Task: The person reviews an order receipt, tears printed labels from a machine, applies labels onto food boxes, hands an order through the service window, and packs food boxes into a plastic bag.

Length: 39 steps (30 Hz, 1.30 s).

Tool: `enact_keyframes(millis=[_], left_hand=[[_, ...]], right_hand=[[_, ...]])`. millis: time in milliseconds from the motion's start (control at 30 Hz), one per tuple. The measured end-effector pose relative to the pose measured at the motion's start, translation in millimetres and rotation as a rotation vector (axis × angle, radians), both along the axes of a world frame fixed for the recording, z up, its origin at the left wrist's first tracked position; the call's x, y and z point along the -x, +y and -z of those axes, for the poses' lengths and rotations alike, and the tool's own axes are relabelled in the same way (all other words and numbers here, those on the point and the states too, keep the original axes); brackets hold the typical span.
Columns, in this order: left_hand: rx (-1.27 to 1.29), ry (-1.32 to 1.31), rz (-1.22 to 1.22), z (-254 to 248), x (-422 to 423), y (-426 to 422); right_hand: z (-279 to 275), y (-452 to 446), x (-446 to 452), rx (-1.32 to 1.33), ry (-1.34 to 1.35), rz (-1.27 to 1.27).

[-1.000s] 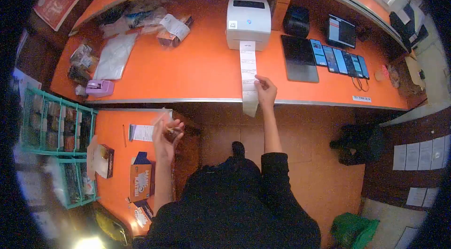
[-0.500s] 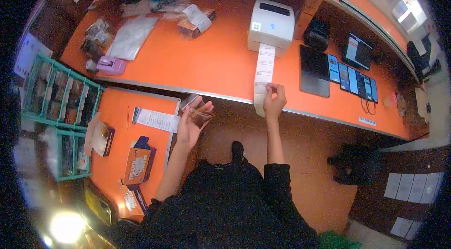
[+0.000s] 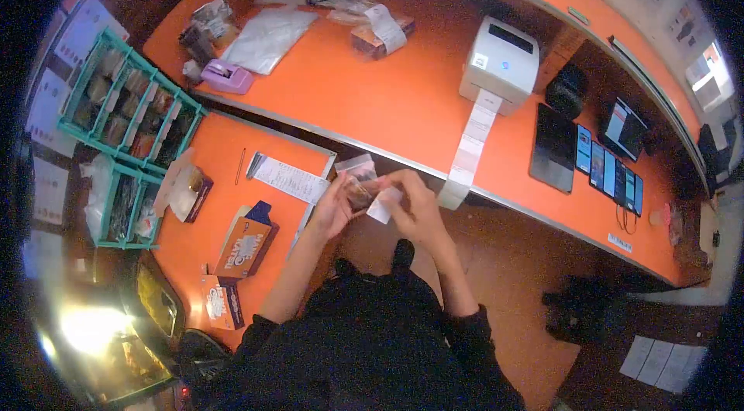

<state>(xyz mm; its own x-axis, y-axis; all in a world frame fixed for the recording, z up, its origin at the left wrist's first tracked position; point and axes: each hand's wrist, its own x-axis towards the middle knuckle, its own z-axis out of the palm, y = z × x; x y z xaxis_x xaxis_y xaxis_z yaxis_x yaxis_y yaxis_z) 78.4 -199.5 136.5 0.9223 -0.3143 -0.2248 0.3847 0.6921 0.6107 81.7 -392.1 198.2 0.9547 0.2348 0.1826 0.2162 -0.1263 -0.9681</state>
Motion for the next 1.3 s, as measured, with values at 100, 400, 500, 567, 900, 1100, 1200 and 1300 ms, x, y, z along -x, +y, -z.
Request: enact_keyframes(millis=[100,400,500,567,900,1100,1200,1300], left_hand=[[-0.205,0.023,0.085,10.5,4.8,12.1],[-0.18,-0.098,0.199,-9.3,34.4,43.5],[-0.223,-0.273,0.184,-13.9,44.9,50.1],[-0.231,-0.219,0.143,-6.5,53.8,57.6],[-0.294,0.066,-0.141,96.5,116.9,126.6],[-0.506,0.36,0.133,81.6,184.5,173.6],[-0.533,-0.014,0.389,-13.6,184.7,225.6],[-0.722,-0.131,0.098,-43.2,155.6,313.5]], right_hand=[[-3.1,23.6,-13.6,0.335,-0.3,-0.207],[-7.1,63.2,-15.4,0.365,-0.557,-0.163],[15.9,74.7,-20.4,0.187,-0.197,-0.218],[33.2,78.6,-30.9,0.242,-0.124,-0.373],[125.0,171.8,-28.4,0.14,0.278,-0.727],[186.0,235.1,-48.4,0.108,0.565,-0.67],[225.9,255.8,-58.0,0.241,-0.091,-0.462],[205.7,255.6,-55.4,0.481,-0.333,-0.284]])
